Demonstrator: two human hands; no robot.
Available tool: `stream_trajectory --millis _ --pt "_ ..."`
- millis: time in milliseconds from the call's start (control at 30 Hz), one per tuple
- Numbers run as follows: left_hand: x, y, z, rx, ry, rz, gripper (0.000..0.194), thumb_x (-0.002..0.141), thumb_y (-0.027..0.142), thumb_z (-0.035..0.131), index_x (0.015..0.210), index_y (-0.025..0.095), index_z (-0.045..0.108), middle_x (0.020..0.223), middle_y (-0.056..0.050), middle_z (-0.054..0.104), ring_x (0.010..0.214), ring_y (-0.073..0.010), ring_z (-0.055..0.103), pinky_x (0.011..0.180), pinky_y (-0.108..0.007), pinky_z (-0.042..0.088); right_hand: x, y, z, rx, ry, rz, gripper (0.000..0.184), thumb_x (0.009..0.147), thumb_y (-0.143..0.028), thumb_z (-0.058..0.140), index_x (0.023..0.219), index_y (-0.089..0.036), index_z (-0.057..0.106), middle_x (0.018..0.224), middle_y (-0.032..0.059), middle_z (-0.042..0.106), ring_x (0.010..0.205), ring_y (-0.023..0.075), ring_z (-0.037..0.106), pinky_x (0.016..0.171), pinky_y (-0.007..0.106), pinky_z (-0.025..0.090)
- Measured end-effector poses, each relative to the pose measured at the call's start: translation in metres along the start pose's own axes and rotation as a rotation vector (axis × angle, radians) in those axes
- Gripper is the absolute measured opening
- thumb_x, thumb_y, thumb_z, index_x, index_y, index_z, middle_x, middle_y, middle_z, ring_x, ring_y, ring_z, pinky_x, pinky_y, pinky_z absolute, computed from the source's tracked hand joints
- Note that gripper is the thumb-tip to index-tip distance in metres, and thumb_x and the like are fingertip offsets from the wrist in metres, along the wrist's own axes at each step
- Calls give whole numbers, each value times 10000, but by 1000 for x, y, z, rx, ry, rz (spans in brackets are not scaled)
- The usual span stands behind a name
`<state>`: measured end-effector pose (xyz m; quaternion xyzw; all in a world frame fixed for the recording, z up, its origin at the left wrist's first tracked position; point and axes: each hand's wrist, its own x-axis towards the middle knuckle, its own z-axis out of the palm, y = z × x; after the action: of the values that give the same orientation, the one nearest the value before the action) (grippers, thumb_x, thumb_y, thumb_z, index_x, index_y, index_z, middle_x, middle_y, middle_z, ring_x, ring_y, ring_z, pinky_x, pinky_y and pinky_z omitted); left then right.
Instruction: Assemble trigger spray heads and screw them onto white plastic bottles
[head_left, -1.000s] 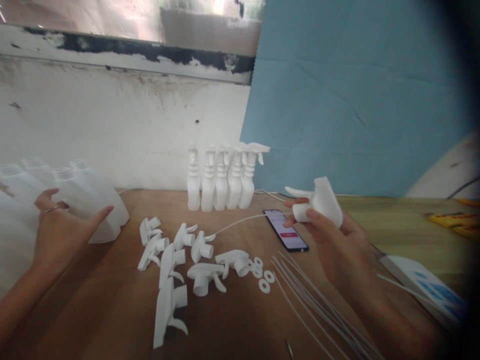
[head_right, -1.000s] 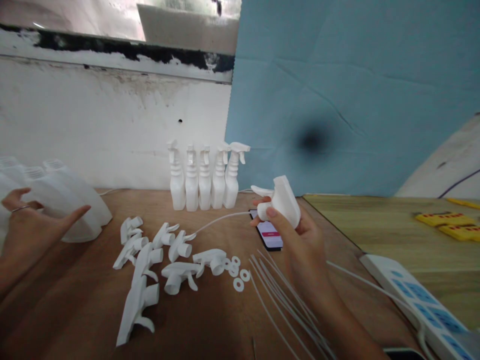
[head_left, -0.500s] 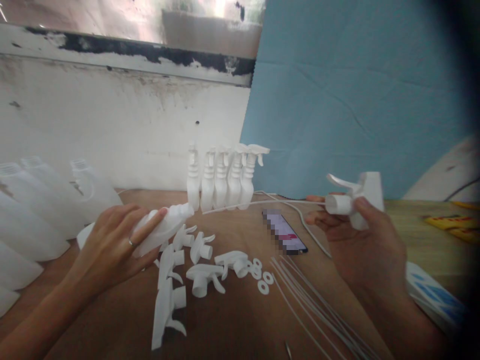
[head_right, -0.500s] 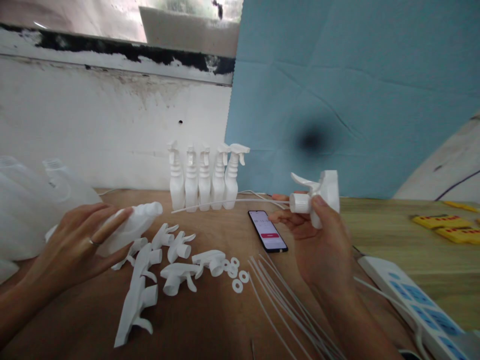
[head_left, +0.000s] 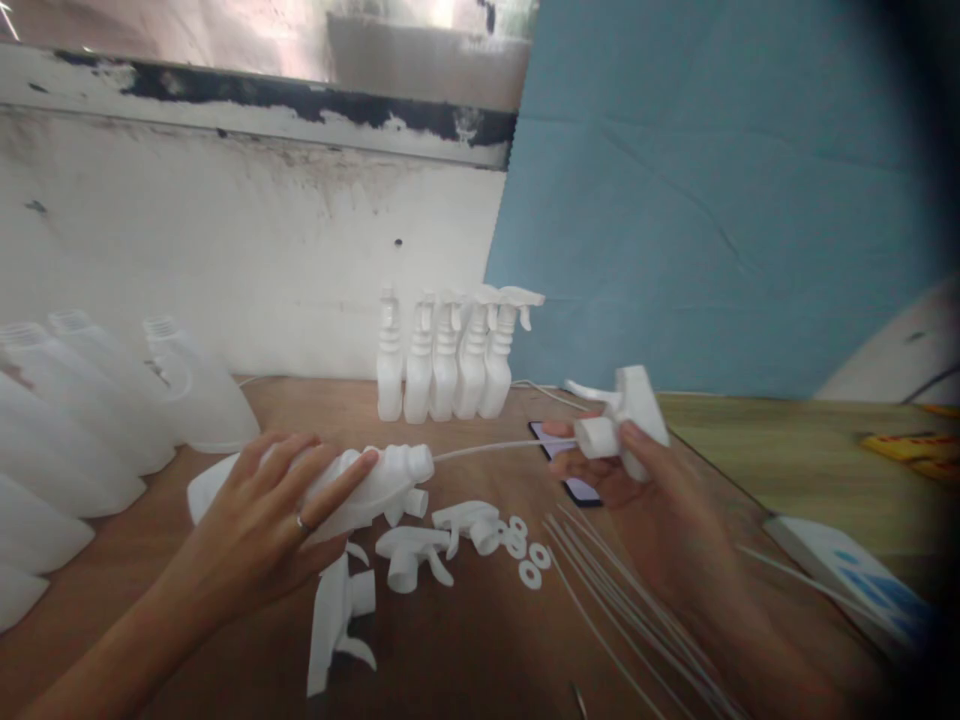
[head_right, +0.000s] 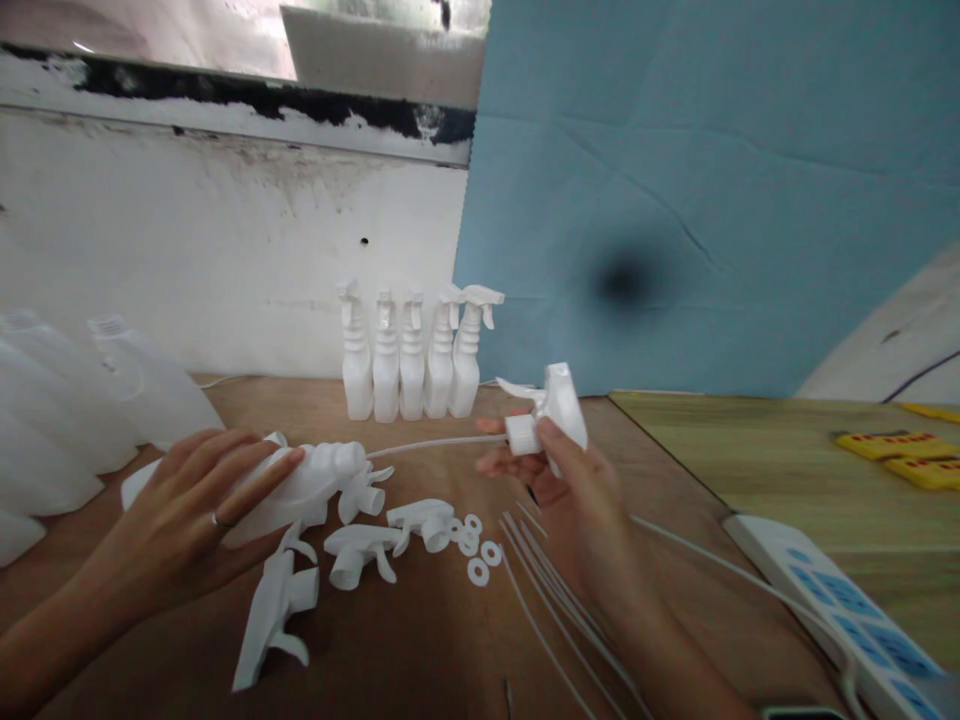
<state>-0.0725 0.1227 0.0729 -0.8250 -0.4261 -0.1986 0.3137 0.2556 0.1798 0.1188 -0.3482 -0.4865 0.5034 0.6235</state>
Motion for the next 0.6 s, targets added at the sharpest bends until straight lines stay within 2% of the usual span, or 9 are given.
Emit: stream_trajectory --millis 100,200,333,433,533,600 --pt "2 11 -3 -67 61 23 771 831 317 665 1460 89 282 1209 -179 608 1142 -352 511 999 -553 386 -12 9 6 -78 -61 128 299 764 -421 734 938 -179 728 875 70 764 647 184 699 586 282 565" --pt "3 21 -5 -94 54 74 677 829 300 654 1398 70 369 1211 -164 620 1150 -348 504 1023 -556 356 -22 12 12 -197 -168 219 313 731 -378 779 986 -208 718 781 33 752 652 197 701 596 308 580" --pt "6 33 -9 -106 6 133 576 851 294 634 1351 74 449 1217 -144 626 1141 -336 509 1015 -545 354 -28 13 19 -239 -374 203 314 708 -332 789 988 -224 696 838 30 751 806 233 725 707 347 593" --pt "6 38 -10 -94 6 163 544 878 311 616 1351 88 466 1212 -126 634 1135 -318 517 1025 -544 341 -29 18 18 -272 -446 203 356 750 -338 750 1067 -227 632 909 31 743 857 230 718 747 352 581" --pt "6 40 -11 -86 -3 168 563 876 407 621 1338 111 494 1216 -95 642 1127 -303 527 1032 -528 330 -31 22 14 -351 -535 235 362 806 -351 698 1115 -216 567 975 41 720 864 213 695 769 340 554" --pt "7 40 -11 -97 -2 155 584 865 456 628 1328 122 506 1211 -78 650 1120 -293 533 1037 -515 327 -32 25 12 -379 -556 234 400 797 -364 709 1124 -210 536 1005 44 700 885 208 674 782 327 535"
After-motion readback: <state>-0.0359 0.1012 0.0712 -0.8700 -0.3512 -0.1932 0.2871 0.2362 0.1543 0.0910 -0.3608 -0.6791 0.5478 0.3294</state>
